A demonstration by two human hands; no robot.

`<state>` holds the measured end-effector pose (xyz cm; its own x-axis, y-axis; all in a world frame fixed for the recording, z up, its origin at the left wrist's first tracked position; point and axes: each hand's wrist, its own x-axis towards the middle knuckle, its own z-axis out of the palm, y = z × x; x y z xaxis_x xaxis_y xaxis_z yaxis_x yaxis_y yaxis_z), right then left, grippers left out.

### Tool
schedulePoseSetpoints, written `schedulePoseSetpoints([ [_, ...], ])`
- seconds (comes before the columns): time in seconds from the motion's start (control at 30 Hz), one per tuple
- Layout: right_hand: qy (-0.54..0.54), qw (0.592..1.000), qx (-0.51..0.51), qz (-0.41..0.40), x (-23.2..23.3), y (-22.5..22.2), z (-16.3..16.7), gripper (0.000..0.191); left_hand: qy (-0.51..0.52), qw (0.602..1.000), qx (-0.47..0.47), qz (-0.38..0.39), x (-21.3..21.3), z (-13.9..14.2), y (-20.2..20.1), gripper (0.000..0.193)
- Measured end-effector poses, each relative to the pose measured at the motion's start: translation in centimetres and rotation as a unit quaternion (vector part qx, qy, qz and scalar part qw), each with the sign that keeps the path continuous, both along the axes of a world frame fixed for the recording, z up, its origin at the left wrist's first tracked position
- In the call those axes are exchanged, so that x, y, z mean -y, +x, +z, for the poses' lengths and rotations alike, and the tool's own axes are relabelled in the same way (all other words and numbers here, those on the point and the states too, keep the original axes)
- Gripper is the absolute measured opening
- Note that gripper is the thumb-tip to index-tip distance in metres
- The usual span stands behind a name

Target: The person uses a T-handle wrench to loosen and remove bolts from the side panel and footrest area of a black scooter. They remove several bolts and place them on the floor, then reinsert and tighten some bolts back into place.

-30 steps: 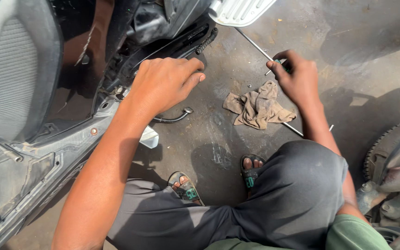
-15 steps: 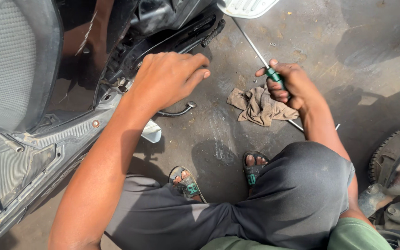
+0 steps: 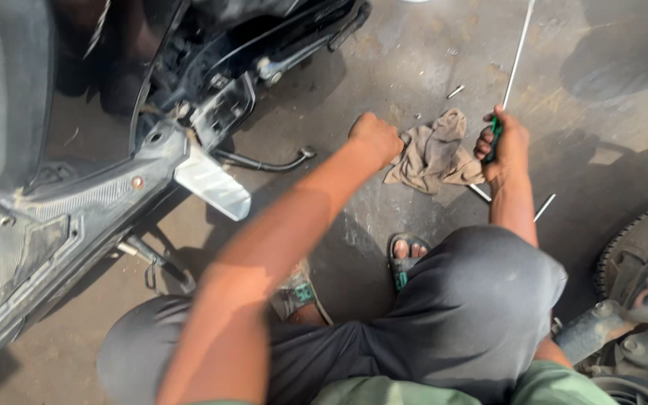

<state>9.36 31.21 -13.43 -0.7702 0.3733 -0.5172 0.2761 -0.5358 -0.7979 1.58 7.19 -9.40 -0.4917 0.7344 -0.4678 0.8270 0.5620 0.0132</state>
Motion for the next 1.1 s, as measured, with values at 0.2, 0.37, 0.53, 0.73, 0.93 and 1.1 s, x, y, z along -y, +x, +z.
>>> schedulePoseSetpoints([
  [0.2, -0.044, 0.997, 0.003, -0.067, 1.9, 0.5, -3.7, 0.026, 0.188, 0.926, 0.062, 0.320, -5.2, -9.9, -0.4, 0.043],
  [0.37, 0.021, 0.998, 0.046, -0.049, 3.5, 0.6, -4.7, 0.021, 0.160, 0.912, 0.133, 0.353, -6.1, -11.0, -0.3, 0.038],
  [0.53, 0.030, 0.997, 0.038, -0.054, 3.6, 1.3, -6.2, 0.017, 0.233, 0.838, 0.186, 0.457, -6.6, -12.1, -1.1, 0.034],
  [0.73, 0.075, 0.993, 0.058, -0.072, 2.9, 3.1, -7.8, 0.015, 0.306, 0.752, 0.176, 0.557, -5.6, -14.8, -1.3, 0.022],
  [0.93, 0.095, 0.991, 0.052, -0.083, 2.8, 3.1, -7.5, 0.014, 0.309, 0.755, 0.105, 0.569, -3.7, -14.0, 0.2, 0.023],
  [1.1, 0.115, 0.989, -0.010, -0.090, 2.9, 3.1, -5.8, 0.014, 0.252, 0.804, 0.106, 0.529, -2.8, -12.1, 0.8, 0.026],
])
